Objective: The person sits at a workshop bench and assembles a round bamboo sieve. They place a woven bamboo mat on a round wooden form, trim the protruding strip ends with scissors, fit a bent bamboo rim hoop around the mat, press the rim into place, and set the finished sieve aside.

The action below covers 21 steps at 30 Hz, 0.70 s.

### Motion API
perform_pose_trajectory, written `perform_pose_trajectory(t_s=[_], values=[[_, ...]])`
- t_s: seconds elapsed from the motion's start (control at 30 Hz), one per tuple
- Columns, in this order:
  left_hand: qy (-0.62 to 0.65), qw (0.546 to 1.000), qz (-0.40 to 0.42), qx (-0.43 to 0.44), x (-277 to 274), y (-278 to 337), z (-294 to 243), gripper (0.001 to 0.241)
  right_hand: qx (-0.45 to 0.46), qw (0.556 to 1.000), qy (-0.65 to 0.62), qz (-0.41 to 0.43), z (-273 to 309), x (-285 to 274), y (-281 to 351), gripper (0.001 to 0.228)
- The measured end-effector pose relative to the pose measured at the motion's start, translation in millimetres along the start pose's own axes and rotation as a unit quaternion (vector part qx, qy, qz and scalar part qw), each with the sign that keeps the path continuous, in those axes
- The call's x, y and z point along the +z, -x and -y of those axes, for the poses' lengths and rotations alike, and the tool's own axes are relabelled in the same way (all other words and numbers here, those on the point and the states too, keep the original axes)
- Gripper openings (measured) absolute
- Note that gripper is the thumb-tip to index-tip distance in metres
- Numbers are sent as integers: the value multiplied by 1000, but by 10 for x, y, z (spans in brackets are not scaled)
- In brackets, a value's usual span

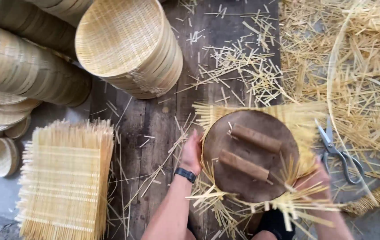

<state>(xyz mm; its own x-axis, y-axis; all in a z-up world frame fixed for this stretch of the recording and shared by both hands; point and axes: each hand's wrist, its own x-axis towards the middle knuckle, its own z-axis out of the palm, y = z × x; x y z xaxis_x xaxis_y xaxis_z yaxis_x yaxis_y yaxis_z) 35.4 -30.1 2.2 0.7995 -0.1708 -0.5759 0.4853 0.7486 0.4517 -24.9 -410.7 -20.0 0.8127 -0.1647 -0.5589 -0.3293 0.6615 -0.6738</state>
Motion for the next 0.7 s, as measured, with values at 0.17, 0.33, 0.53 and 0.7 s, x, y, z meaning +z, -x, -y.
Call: perform_pose_trajectory(t_s=[0.17,0.33,0.53,0.7], values=[[-448,854,-216,156,81,16,189,70,-285,776,553,-102,-1,-424,182,46],[-647,631,-254,345,827,363,1017,89,-420,639,644,20,480,1202,379,39],[-640,628,-338,286,942,434,1372,76,-377,415,769,306,86,1475,-76,88],[-614,665,-227,360,935,417,966,51,-373,544,705,261,40,1453,142,77]])
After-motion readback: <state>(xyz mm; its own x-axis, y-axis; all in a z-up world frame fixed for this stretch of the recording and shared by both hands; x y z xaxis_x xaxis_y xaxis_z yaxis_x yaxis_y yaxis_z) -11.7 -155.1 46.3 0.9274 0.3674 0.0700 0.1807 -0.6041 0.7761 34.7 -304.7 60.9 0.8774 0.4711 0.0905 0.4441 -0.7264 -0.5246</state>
